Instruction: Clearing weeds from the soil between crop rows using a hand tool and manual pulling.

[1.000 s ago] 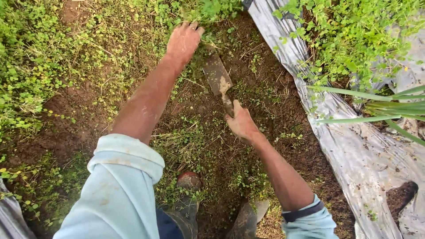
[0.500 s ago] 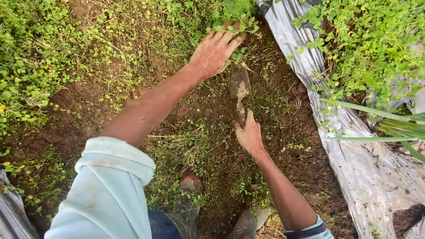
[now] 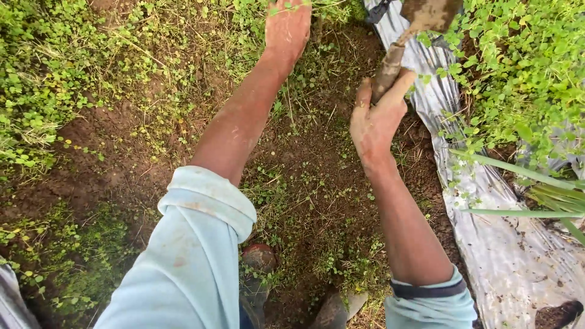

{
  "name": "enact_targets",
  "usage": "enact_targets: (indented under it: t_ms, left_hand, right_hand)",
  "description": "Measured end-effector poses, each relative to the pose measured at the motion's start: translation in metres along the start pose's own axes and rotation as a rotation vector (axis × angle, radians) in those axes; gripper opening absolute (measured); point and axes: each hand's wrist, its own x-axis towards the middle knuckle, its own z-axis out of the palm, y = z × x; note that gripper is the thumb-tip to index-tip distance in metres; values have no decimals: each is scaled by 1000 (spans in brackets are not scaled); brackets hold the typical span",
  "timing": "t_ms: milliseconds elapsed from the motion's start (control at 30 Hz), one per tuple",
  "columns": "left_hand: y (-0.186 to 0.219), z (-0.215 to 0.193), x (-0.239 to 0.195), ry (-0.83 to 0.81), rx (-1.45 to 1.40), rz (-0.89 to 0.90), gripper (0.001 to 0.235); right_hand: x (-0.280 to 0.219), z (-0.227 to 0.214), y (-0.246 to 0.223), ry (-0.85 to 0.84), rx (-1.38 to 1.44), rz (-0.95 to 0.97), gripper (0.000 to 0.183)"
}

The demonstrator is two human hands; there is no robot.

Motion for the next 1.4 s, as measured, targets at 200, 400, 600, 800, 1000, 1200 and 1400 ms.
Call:
enact_targets:
  t_ms: [200, 400, 600, 800, 1000, 1200, 1400]
  left_hand:
    - [-36, 21, -21, -22, -147, -77, 91]
    - [-78, 62, -49, 128, -292, -164, 58]
    - [-47, 21, -56, 37, -162, -56, 118]
    - [-47, 13, -72, -108, -344, -66, 34]
    - [-51, 34, -69, -72, -313, -47, 47]
    - [-52, -26, -88, -203, -837, -341, 78]
    - [-65, -7, -92, -104, -455, -86, 46]
  right_hand:
    - [-13, 18, 13, -695, -39, 607, 23]
    - [17, -7, -8, -92, -89, -10, 30]
    - [-20, 37, 42, -679, -98, 651, 34]
    - [-26, 25, 12, -586, -154, 558, 33]
    - [-30, 44, 25, -250, 64, 353, 24]
    - [-60, 9, 11, -720, -33, 698, 31]
    - [-38, 27, 14, -128, -3, 319, 27]
